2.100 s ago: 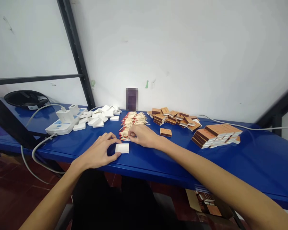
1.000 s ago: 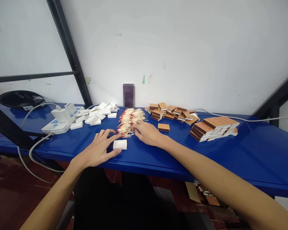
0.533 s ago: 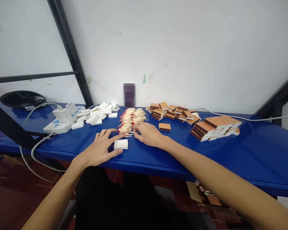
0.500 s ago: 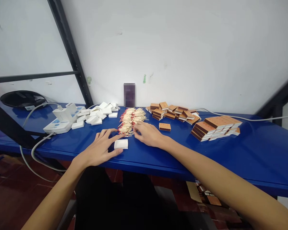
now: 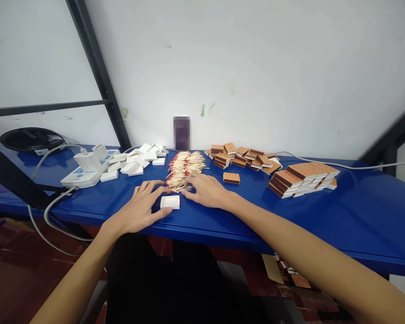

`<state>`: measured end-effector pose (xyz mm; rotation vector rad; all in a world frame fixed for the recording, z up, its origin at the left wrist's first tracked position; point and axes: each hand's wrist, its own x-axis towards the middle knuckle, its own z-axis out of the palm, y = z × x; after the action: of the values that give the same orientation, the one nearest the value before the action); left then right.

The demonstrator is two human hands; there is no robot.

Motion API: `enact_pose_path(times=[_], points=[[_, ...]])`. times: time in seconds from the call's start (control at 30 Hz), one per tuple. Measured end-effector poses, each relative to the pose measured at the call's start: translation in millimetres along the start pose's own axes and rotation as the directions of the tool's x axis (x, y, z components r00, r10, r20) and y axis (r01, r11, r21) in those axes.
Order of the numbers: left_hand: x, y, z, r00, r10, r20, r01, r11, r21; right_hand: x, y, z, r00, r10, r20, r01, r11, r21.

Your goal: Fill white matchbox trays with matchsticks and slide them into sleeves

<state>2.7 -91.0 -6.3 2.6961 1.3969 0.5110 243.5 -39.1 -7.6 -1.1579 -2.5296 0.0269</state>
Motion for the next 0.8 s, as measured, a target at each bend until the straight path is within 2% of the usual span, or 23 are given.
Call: enact_pose_path(times=[0.2, 0.4, 0.8], points=[[0.5, 1.1, -0.6, 1.0, -0.007, 0.001, 0.007, 1.0, -0.006, 0.7, -2.1, 0.4, 1.0, -0.007, -0.022, 0.008, 1.0, 0.023], [0.6, 1.0, 0.4, 1.0, -0.026, -0.013, 0.026, 1.0, 0.001, 5.6, -2.8, 3.4, 1.0, -0.018, 0.011, 0.017, 1.0, 0.022], [0.1, -1.0, -0.1, 1.0, 0.008, 0.001, -0.008, 1.0, -0.016, 5.1, -3.3, 4.4, 1.0, -0.002, 0.01, 0.001, 0.998, 0.061]])
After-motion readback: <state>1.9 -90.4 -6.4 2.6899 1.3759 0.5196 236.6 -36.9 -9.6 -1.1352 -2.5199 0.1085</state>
